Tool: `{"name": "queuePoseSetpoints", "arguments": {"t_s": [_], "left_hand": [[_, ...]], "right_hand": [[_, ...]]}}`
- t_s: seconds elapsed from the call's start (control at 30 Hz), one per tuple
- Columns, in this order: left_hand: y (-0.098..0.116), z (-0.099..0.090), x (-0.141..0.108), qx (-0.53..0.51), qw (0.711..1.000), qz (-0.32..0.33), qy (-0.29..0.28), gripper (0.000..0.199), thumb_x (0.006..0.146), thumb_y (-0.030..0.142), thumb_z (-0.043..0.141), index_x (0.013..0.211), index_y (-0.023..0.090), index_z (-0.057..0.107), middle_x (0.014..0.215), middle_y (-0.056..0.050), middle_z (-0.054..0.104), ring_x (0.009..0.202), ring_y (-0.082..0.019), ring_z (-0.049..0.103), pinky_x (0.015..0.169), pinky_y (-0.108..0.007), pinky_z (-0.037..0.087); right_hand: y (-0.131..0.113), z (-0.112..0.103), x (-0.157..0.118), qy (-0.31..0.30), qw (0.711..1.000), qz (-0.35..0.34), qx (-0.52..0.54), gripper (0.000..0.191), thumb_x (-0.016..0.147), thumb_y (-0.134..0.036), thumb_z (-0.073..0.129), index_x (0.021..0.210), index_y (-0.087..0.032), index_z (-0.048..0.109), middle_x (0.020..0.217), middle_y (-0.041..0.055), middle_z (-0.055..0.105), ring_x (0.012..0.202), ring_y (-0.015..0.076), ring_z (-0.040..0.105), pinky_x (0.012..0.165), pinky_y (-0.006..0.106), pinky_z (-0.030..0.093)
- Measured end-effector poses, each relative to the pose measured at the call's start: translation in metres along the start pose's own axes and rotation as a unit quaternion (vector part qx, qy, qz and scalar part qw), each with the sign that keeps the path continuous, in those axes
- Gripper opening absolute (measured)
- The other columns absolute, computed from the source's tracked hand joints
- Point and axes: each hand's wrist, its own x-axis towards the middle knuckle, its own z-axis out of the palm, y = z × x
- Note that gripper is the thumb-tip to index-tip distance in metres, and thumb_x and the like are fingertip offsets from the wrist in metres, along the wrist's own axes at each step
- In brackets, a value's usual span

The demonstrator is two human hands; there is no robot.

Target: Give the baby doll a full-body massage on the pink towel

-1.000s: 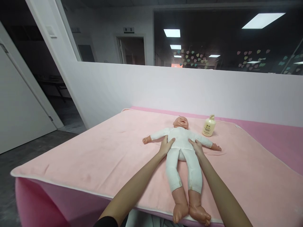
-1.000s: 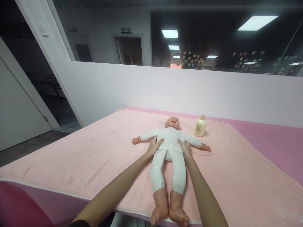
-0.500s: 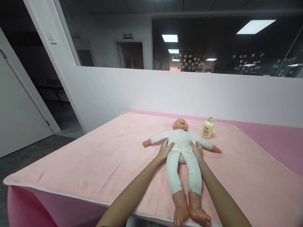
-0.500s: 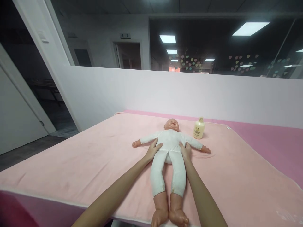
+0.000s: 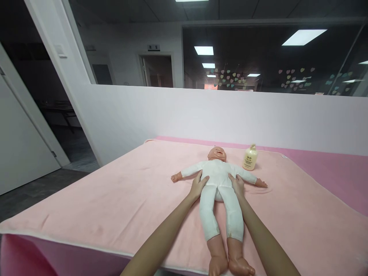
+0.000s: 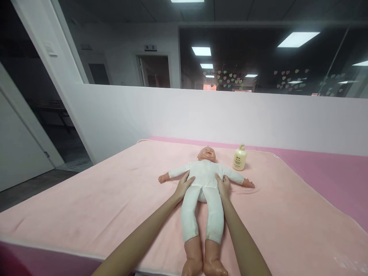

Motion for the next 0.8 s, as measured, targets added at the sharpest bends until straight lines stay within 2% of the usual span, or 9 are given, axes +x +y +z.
{"name": "queuePoseSetpoints", "arguments": {"t_s": [0.27, 0.47, 0.67, 0.8], "left_hand": [[0.0007, -0.0013, -0.0009, 0.013, 1.0, -0.009, 0.005, 0.049, 0.078, 0.033, 0.056, 0.125, 0.019, 0.051, 0.127, -0.007, 0.055, 0.118, -0.024, 0.049, 0.101, -0.036, 0.035], [0.0032, -0.002, -0.0006, -0.002, 1.0, 0.001, -0.021, 0.052, 0.078, 0.036, 0.058, 0.127, 0.019, 0.05, 0.128, -0.007, 0.055, 0.119, -0.024, 0.048, 0.102, -0.036, 0.035], [0.0031, -0.0017, -0.0009, -0.019, 0.999, 0.016, -0.021, 0.054, 0.078, 0.036, 0.059, 0.129, 0.019, 0.048, 0.13, -0.007, 0.054, 0.12, -0.025, 0.048, 0.103, -0.039, 0.034], [0.0048, -0.0013, -0.0018, -0.018, 0.999, 0.016, -0.026, 0.054, 0.078, 0.035, 0.059, 0.129, 0.02, 0.048, 0.13, -0.007, 0.053, 0.119, -0.024, 0.049, 0.102, -0.038, 0.034]], "right_hand": [[-0.0021, 0.0014, -0.004, 0.015, 1.0, -0.021, -0.017, 0.032, 0.053, -0.044, 0.066, 0.061, -0.021, 0.047, 0.066, -0.0001, 0.06, 0.068, 0.0172, 0.054, 0.064, 0.026, 0.043], [-0.0011, 0.0028, -0.0038, 0.018, 0.999, -0.03, -0.009, 0.033, 0.052, -0.046, 0.066, 0.063, -0.02, 0.048, 0.069, 0.0006, 0.06, 0.069, 0.0171, 0.054, 0.064, 0.026, 0.042], [-0.0038, 0.0007, -0.0042, 0.016, 0.999, -0.022, -0.037, 0.032, 0.053, -0.046, 0.065, 0.061, -0.021, 0.047, 0.066, 0.0001, 0.06, 0.069, 0.0179, 0.055, 0.063, 0.026, 0.043], [-0.008, 0.0005, -0.005, 0.018, 0.999, -0.011, -0.046, 0.03, 0.052, -0.044, 0.065, 0.062, -0.021, 0.049, 0.07, 0.0023, 0.063, 0.073, 0.0199, 0.056, 0.065, 0.027, 0.044]]}}
